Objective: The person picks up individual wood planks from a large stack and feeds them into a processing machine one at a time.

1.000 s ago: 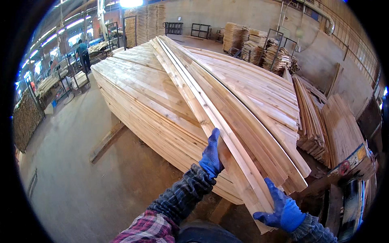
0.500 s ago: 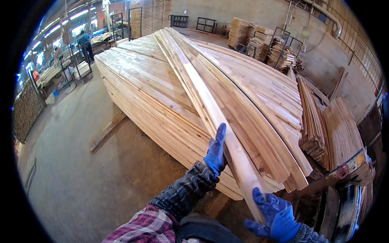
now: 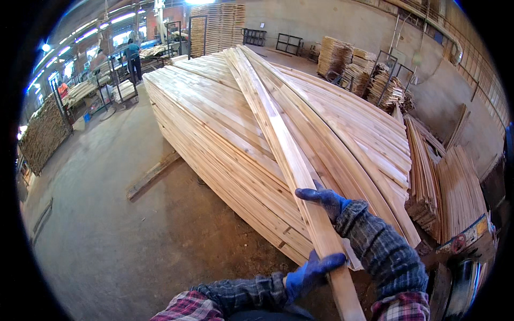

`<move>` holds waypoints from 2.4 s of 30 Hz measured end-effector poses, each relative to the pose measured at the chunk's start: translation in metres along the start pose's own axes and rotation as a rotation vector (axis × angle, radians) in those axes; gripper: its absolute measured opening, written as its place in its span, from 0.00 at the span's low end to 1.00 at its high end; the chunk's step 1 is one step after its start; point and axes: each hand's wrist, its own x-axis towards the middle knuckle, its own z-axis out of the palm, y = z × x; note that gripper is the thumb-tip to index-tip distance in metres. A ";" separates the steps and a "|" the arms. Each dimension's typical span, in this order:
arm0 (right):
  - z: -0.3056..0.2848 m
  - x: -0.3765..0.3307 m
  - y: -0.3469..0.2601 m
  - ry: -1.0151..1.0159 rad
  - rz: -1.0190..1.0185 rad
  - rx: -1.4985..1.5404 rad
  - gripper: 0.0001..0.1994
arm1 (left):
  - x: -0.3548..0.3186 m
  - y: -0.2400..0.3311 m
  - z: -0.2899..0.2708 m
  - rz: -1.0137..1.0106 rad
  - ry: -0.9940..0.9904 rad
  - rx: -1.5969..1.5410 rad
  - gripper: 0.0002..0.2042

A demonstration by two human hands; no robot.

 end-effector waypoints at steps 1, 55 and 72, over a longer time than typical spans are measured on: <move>0.001 0.007 0.003 0.000 0.036 0.032 0.51 | -0.007 -0.002 -0.001 -0.018 0.007 0.061 0.30; 0.063 -0.433 0.289 0.781 0.194 -1.175 0.41 | 0.171 0.281 -0.175 0.373 -0.692 2.760 0.48; -0.171 -0.531 0.397 0.812 0.297 -1.478 0.42 | 0.008 0.087 -0.111 -0.095 -0.342 2.697 0.49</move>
